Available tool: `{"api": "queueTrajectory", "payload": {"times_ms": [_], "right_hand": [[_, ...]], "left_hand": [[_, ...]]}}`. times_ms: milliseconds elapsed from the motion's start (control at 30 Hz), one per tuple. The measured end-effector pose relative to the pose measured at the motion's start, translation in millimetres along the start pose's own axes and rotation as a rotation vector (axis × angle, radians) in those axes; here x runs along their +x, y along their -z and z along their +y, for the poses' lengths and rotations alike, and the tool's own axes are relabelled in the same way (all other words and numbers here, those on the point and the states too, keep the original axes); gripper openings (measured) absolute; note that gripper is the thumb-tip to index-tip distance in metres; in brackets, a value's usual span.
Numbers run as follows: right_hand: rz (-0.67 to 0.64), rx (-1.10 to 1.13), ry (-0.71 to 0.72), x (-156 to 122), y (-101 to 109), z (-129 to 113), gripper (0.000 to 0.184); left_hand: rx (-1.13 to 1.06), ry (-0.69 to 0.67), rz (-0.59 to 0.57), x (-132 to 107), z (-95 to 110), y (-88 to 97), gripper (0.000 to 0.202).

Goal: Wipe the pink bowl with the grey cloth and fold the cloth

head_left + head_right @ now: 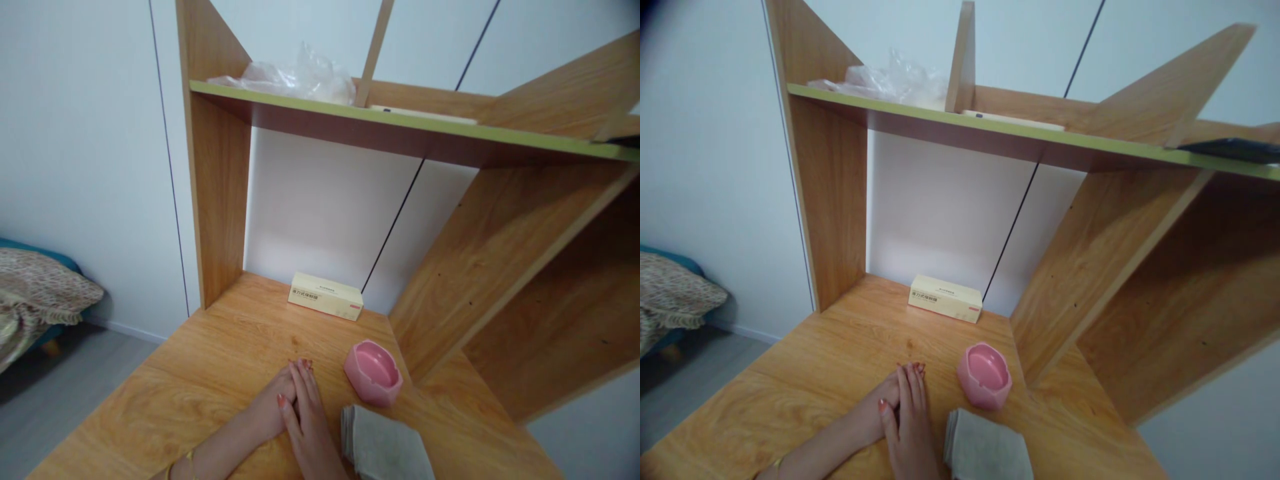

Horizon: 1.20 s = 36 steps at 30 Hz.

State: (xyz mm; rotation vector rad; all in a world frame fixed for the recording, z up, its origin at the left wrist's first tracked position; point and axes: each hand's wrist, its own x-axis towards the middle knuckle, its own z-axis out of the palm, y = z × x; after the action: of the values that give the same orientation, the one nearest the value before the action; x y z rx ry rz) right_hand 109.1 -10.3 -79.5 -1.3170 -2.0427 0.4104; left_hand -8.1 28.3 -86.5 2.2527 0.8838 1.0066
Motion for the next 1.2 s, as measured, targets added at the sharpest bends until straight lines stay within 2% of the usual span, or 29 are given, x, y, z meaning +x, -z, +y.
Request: {"api": "queueTrajectory", "payload": {"times_ms": [133,300,500,633,800,1200], "right_hand": [[0.026,-0.025,0.034,1,-2,4,0.049],[0.081,-0.04,0.071,1,-10,12,0.05],[0.155,-0.028,0.067,-1,-20,17,0.049],[0.15,-0.016,0.068,0,-20,16,0.05],[0.12,-0.035,0.093,-1,-19,20,0.053],[0.151,-0.015,0.064,-1,-19,15,0.051]], "left_hand": [[0.0,-0.016,0.008,2,7,4.0,0.044],[-0.018,0.034,-0.022,5,19,11.0,0.041],[-0.051,0.068,-0.023,4,12,5.5,0.039],[-0.072,0.12,-0.007,5,19,9.1,0.038],[-0.088,0.129,-0.049,10,32,17.6,0.037],[-0.132,0.124,-0.009,6,24,12.4,0.04]]}}
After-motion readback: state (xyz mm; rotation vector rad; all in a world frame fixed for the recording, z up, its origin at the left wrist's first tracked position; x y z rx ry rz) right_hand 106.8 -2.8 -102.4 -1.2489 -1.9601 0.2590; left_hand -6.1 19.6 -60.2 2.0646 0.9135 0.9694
